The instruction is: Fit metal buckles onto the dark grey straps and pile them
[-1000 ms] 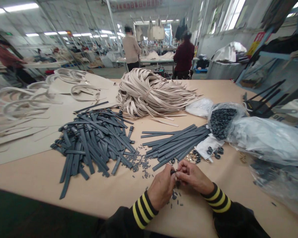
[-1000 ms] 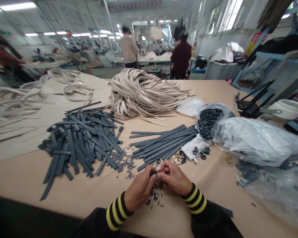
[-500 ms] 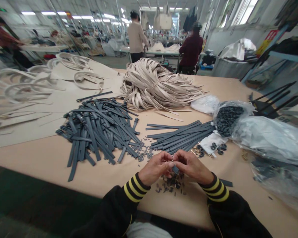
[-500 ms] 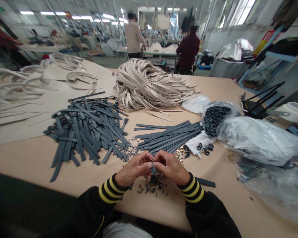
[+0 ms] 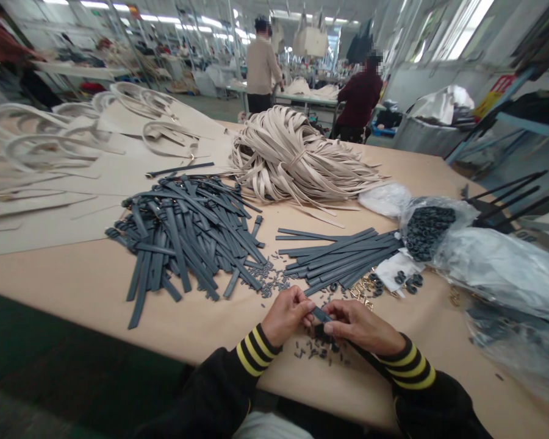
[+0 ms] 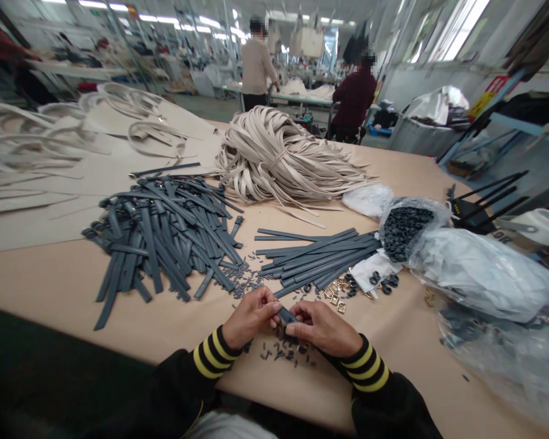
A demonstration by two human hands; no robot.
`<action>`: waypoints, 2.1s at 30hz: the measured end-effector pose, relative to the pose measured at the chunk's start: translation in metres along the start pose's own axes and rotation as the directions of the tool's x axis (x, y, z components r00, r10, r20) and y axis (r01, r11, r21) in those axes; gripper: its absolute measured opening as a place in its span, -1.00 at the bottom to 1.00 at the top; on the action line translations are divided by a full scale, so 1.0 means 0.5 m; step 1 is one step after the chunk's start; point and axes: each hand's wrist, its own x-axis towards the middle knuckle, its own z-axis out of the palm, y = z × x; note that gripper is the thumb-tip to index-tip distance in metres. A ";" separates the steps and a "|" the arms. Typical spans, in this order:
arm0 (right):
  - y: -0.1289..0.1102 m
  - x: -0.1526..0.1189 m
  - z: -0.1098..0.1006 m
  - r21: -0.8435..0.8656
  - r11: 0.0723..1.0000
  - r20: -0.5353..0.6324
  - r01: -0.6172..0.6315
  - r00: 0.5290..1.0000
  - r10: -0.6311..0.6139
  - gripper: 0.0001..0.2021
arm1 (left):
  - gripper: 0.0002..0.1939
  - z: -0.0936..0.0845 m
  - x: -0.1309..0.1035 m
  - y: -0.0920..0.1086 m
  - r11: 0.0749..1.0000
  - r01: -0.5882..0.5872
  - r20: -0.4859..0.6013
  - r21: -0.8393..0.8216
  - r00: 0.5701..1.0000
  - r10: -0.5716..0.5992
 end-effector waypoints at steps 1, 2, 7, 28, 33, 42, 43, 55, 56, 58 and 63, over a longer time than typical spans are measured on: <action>-0.001 0.004 0.004 0.012 1.000 -0.009 -0.014 1.000 0.014 -0.87 | -0.69 0.002 -0.001 -0.001 1.000 -0.002 -0.020 0.001 1.000 0.002; -0.001 0.009 0.007 0.020 1.000 -0.026 -0.025 0.999 0.025 -0.86 | -0.69 0.003 -0.002 -0.002 1.000 -0.007 -0.037 -0.003 0.999 0.006; 0.000 0.029 0.017 -0.111 0.994 -0.102 -0.001 0.995 -0.010 -0.85 | -0.71 0.000 0.001 -0.009 0.999 0.014 -0.028 -0.033 0.999 -0.015; 0.015 0.019 -0.004 -0.580 0.813 -0.131 0.054 0.979 -0.158 -0.92 | -0.73 -0.048 -0.026 -0.017 0.996 0.067 0.192 -0.063 0.980 -0.054; -0.007 -0.009 -0.029 -0.434 0.901 -0.422 -0.001 0.884 -0.202 -0.93 | -0.72 -0.035 -0.012 -0.031 0.991 0.040 0.025 -0.128 0.999 -0.037; 0.019 0.021 0.064 0.042 0.999 -0.466 -0.008 0.884 0.026 -0.79 | -0.68 -0.008 -0.012 -0.027 0.984 0.033 -0.057 -0.173 0.997 -0.043; 0.022 0.025 0.069 0.093 0.996 -0.470 -0.004 0.881 0.048 -0.77 | -0.68 -0.008 -0.012 -0.029 0.984 0.030 -0.058 -0.173 0.998 -0.041; 0.033 0.042 0.087 0.294 0.952 -0.418 0.084 0.907 0.049 -0.75 | -0.72 -0.001 -0.017 -0.042 0.995 0.014 -0.004 -0.104 1.000 -0.014; 0.033 0.044 0.088 0.300 0.950 -0.420 0.091 0.906 0.046 -0.75 | -0.72 -0.001 -0.018 -0.043 0.995 0.012 0.004 -0.095 1.000 -0.012; 0.031 0.047 0.090 0.246 0.965 -0.440 0.093 0.897 0.026 -0.78 | -0.71 0.000 -0.018 -0.046 0.998 -0.001 0.004 -0.068 1.000 0.001; 0.018 0.055 0.092 -0.067 0.996 -0.510 0.056 0.856 -0.083 -0.90 | -0.65 -0.001 -0.019 -0.055 0.999 -0.045 -0.048 0.018 0.998 0.046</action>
